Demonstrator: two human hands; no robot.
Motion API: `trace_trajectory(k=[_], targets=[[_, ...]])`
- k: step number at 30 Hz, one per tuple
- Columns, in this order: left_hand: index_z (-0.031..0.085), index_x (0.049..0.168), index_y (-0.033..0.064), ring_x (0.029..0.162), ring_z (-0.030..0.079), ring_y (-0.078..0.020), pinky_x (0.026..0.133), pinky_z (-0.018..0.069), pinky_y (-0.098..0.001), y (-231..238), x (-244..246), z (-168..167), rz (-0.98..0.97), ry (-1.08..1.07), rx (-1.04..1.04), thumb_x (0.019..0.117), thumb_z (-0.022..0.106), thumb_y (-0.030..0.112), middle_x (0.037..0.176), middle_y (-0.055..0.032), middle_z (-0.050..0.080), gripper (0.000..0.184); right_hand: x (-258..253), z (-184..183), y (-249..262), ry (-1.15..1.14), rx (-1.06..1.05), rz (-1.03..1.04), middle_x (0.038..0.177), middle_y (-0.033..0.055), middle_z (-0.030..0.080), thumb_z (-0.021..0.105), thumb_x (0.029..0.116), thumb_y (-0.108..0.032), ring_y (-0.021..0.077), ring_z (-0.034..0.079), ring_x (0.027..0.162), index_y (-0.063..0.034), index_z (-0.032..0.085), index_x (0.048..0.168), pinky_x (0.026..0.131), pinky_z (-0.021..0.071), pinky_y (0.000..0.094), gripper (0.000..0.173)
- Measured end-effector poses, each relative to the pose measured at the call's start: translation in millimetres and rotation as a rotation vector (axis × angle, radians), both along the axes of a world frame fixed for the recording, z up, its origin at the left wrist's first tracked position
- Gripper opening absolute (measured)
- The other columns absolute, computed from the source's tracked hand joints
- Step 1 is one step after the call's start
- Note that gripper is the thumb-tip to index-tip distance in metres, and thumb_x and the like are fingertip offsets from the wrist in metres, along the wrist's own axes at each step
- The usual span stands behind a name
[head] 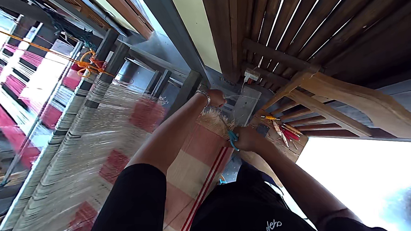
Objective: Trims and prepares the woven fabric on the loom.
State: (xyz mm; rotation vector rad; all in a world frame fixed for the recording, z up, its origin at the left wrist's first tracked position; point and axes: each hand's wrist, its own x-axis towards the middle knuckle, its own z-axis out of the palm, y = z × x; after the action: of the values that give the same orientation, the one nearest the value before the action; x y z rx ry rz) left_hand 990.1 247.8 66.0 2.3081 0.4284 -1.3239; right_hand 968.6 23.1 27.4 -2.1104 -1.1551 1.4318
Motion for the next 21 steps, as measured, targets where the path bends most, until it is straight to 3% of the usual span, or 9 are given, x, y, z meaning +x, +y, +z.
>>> trace_trajectory(k=[3, 7, 10, 13, 15, 18, 21], targets=[[0.067, 0.113, -0.0021, 0.092, 0.064, -0.024, 0.088, 0.0498, -0.0474, -8, -3, 5, -0.115, 0.013, 0.006, 0.1126, 0.037, 0.03, 0.104, -0.0153, 0.068, 0.044, 6, -1, 23, -0.043, -0.007, 0.066, 0.109, 0.0211, 0.067, 0.068, 0.0896, -0.063, 0.0364, 0.065, 0.105, 0.0012, 0.066, 0.114, 0.091, 0.0498, 0.0581, 0.069], [0.068, 0.107, -0.0018, 0.089, 0.064, -0.0275, 0.085, 0.0499, -0.0514, -11, -8, 6, -0.222, -0.019, 0.005, 0.1122, 0.037, 0.03, 0.095, -0.0159, 0.067, 0.045, 10, 4, 49, -0.074, -0.049, 0.092, 0.109, 0.0213, 0.067, 0.067, 0.0874, -0.07, 0.0368, 0.065, 0.107, 0.002, 0.065, 0.114, 0.091, 0.0511, 0.0584, 0.076], [0.067, 0.107, -0.0036, 0.092, 0.064, -0.0311, 0.087, 0.0488, -0.0543, -13, -9, 10, -0.242, -0.053, -0.01, 0.1126, 0.036, 0.03, 0.097, -0.0192, 0.066, 0.046, 8, -4, 58, -0.123, 0.069, 0.083, 0.104, 0.0218, 0.068, 0.067, 0.0965, -0.051, 0.0379, 0.067, 0.102, 0.0025, 0.067, 0.108, 0.088, 0.0525, 0.0581, 0.055], [0.066, 0.113, -0.0053, 0.095, 0.064, -0.0296, 0.091, 0.0491, -0.0513, -9, -7, 14, -0.123, -0.105, -0.056, 0.1131, 0.035, 0.027, 0.104, -0.0204, 0.066, 0.045, 5, -11, 51, -0.119, 0.109, 0.085, 0.104, 0.0224, 0.069, 0.068, 0.0987, -0.039, 0.0391, 0.066, 0.103, 0.0031, 0.069, 0.108, 0.09, 0.0514, 0.0586, 0.044], [0.064, 0.111, -0.0025, 0.081, 0.056, -0.0216, 0.076, 0.0469, -0.0421, -4, -9, 16, 0.02, -0.155, -0.096, 0.1132, 0.035, 0.029, 0.095, -0.0144, 0.061, 0.043, -1, -12, 37, -0.078, 0.067, 0.141, 0.111, 0.0251, 0.067, 0.069, 0.0969, -0.038, 0.0418, 0.064, 0.108, 0.0033, 0.065, 0.117, 0.093, 0.0494, 0.0616, 0.046], [0.063, 0.111, 0.0034, 0.069, 0.048, -0.0114, 0.062, 0.0399, -0.0304, 2, -10, 23, 0.206, -0.193, -0.175, 0.1126, 0.036, 0.035, 0.089, -0.0057, 0.058, 0.041, -10, 5, 26, -0.104, -0.032, 0.192, 0.118, 0.0237, 0.065, 0.071, 0.0912, -0.054, 0.0407, 0.063, 0.114, -0.0018, 0.057, 0.133, 0.096, 0.0494, 0.0604, 0.069], [0.059, 0.103, 0.0066, 0.053, 0.036, -0.0063, 0.05, 0.03, -0.0227, -3, -11, 26, 0.333, -0.221, -0.266, 0.1123, 0.037, 0.036, 0.07, 0.0012, 0.045, 0.038, -9, 18, 33, -0.153, -0.04, 0.127, 0.116, 0.0235, 0.066, 0.07, 0.0909, -0.058, 0.0407, 0.064, 0.113, -0.0024, 0.055, 0.135, 0.095, 0.0502, 0.0597, 0.072]])
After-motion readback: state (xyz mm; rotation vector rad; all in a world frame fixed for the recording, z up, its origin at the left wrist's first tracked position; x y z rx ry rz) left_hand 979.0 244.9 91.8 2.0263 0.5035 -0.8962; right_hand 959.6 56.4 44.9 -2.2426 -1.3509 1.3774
